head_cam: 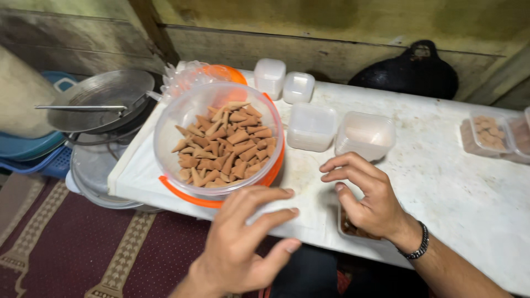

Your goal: The person repeatedly picks small cone-shaped objects from a large bucket and places them into a small rectangular container on the table. The person arranges the cones inside the container and continues the process throughout the clip.

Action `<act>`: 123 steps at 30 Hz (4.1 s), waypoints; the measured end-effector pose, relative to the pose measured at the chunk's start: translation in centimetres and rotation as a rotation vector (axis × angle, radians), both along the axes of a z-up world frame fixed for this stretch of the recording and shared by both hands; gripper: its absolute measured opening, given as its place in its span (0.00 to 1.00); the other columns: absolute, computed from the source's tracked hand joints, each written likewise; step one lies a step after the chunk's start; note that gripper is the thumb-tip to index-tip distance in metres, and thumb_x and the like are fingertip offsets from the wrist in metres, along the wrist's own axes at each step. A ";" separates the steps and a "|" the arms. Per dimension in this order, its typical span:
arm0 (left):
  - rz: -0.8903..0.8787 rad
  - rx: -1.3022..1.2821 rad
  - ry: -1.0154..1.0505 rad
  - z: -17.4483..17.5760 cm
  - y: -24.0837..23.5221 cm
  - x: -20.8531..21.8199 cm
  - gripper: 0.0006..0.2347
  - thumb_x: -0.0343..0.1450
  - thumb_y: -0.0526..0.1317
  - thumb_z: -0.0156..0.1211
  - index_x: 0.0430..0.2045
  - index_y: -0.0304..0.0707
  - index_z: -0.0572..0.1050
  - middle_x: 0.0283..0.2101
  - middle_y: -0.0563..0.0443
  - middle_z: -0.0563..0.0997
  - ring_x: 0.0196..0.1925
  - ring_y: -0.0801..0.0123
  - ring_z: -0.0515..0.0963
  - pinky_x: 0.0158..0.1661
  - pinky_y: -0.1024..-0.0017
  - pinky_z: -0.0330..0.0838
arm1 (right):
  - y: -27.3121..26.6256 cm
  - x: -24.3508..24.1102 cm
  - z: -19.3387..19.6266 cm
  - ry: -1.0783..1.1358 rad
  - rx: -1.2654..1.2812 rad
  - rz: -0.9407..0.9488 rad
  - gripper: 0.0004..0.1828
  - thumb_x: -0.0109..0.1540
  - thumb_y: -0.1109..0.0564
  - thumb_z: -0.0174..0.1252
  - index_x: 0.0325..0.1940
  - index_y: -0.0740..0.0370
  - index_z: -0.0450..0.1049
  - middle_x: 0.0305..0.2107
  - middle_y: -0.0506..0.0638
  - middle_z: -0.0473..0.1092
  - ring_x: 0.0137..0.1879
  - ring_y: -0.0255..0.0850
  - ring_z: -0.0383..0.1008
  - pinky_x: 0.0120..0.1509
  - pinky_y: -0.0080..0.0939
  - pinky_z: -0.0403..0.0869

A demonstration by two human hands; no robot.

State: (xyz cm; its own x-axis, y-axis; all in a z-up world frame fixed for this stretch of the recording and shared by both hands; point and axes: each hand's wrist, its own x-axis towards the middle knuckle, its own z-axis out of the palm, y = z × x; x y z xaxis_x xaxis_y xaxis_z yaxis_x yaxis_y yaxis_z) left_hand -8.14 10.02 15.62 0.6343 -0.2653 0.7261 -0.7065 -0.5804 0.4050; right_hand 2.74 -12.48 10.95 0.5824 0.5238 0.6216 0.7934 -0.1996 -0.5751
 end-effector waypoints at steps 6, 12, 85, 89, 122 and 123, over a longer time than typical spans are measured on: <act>0.197 -0.079 0.003 1.5 5.8 1.3 0.07 0.70 0.37 0.57 0.36 0.33 0.78 0.48 0.40 0.79 0.51 0.53 0.80 0.54 0.61 0.74 | 5.6 1.6 3.5 -0.138 0.017 0.158 0.16 0.56 0.73 0.43 0.43 0.71 0.72 0.40 0.60 0.72 0.48 0.51 0.76 0.57 0.45 0.76; 0.220 -0.007 0.021 2.8 9.9 5.7 0.06 0.73 0.34 0.57 0.38 0.27 0.77 0.45 0.39 0.79 0.50 0.54 0.80 0.53 0.63 0.72 | 10.5 5.0 4.8 -0.084 0.023 0.190 0.17 0.54 0.73 0.40 0.42 0.70 0.71 0.40 0.58 0.72 0.47 0.47 0.74 0.46 0.39 0.71; 0.642 0.819 0.005 3.2 10.9 8.7 0.04 0.61 0.39 0.69 0.23 0.43 0.82 0.52 0.51 0.73 0.64 0.56 0.67 0.57 0.59 0.61 | 10.5 5.8 1.7 -0.253 0.307 -0.040 0.18 0.56 0.76 0.47 0.42 0.62 0.75 0.35 0.53 0.72 0.39 0.51 0.74 0.45 0.46 0.74; 0.516 0.729 -0.156 4.6 6.9 6.6 0.03 0.64 0.38 0.61 0.22 0.38 0.78 0.52 0.46 0.76 0.58 0.55 0.72 0.52 0.57 0.62 | 6.5 2.3 1.1 -0.095 0.177 -0.058 0.13 0.57 0.72 0.49 0.42 0.65 0.73 0.35 0.55 0.73 0.42 0.49 0.73 0.48 0.43 0.72; -0.253 -0.402 0.536 -16.0 -9.9 10.0 0.11 0.70 0.32 0.55 0.46 0.32 0.76 0.53 0.44 0.73 0.58 0.58 0.74 0.60 0.62 0.73 | -9.5 -4.1 -5.3 0.221 -0.076 -0.440 0.14 0.58 0.62 0.63 0.48 0.65 0.78 0.38 0.50 0.75 0.45 0.38 0.76 0.48 0.33 0.75; -0.265 -0.455 0.579 -16.9 -9.7 10.2 0.12 0.70 0.31 0.53 0.47 0.30 0.74 0.53 0.42 0.72 0.58 0.57 0.75 0.61 0.62 0.75 | -9.6 -4.0 -5.5 0.209 -0.122 -0.417 0.15 0.58 0.61 0.63 0.50 0.65 0.77 0.39 0.51 0.75 0.46 0.40 0.77 0.51 0.34 0.78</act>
State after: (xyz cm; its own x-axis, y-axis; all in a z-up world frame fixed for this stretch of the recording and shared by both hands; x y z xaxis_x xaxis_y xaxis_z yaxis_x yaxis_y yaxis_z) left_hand 2.08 0.27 -1.31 0.9026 -0.2162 0.3723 -0.4014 -0.1102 0.9092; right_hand -1.26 -22.08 5.45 0.8645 0.2803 0.4173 0.5008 -0.5520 -0.6667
